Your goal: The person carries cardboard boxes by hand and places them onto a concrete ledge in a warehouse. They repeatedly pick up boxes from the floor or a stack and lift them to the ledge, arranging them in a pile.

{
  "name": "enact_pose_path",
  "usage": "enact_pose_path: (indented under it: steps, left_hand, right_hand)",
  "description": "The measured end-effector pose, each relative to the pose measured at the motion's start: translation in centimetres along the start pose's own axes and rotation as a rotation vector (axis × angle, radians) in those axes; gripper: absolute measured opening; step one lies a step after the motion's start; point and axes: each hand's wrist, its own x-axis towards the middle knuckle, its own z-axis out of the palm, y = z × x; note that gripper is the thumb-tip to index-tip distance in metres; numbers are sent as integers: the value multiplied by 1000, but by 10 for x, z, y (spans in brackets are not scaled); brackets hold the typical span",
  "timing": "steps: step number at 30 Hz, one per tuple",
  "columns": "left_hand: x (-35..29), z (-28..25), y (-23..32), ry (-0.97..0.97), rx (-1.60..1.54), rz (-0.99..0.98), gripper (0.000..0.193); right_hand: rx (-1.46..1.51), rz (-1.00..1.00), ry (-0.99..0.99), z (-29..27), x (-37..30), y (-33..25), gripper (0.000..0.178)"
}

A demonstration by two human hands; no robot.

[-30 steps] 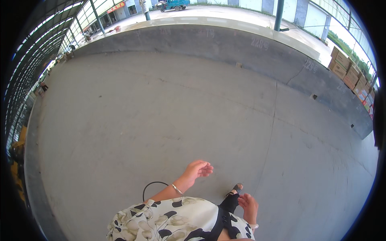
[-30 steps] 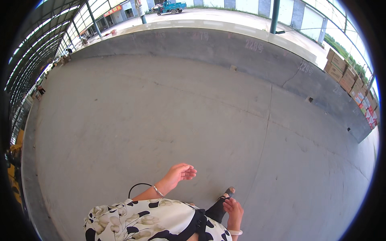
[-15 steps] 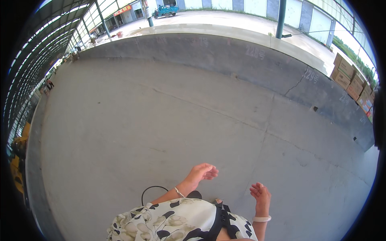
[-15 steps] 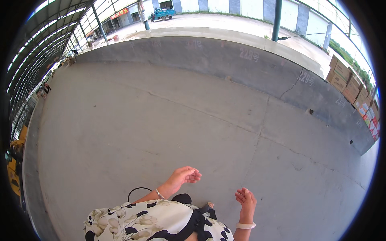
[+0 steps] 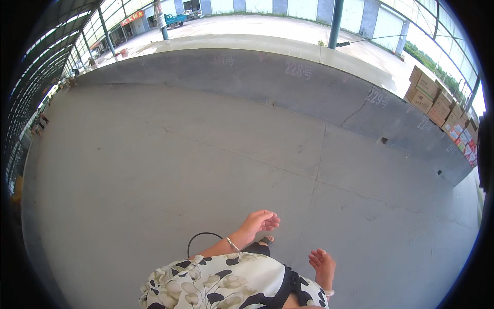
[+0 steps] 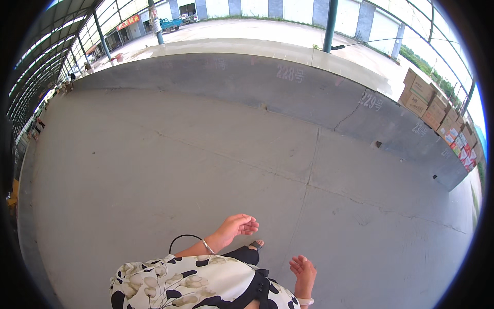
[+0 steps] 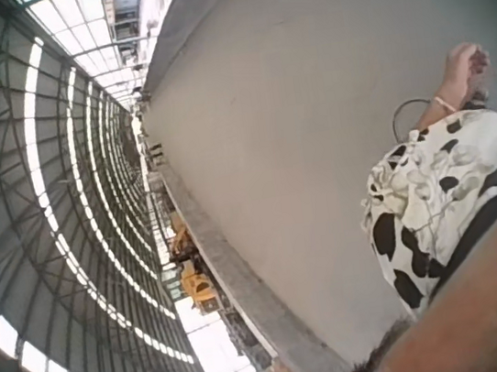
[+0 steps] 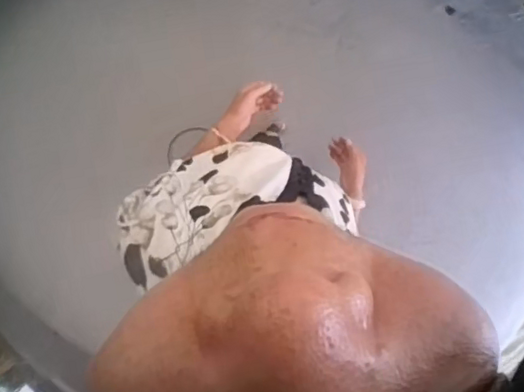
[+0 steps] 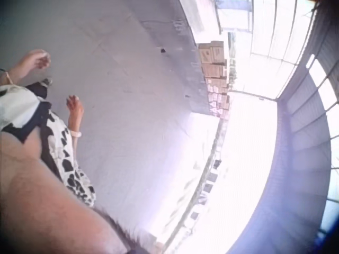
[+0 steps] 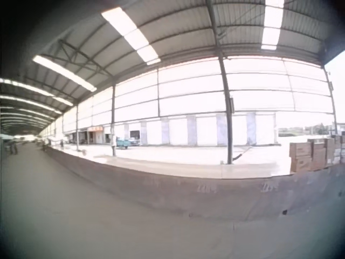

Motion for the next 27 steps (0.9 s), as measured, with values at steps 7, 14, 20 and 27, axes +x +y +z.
enact_pose_path:
  steps: [7, 14, 20, 27]
  left_hand:
    - [321, 40, 235, -93, 81, 8, 26]
    - [592, 158, 315, -70, 92, -68, 26]
    - [821, 336, 316, -56, 93, -120, 25]
    - [1106, 642, 312, -11, 72, -39, 25]
  right_hand:
    - [1, -117, 76, 134, 290, -218, 43]
    - [50, 15, 62, 103, 540, -353, 43]
    - [69, 31, 85, -30, 758, -489, 42]
    - [87, -16, -3, -256, 1048, -727, 42]
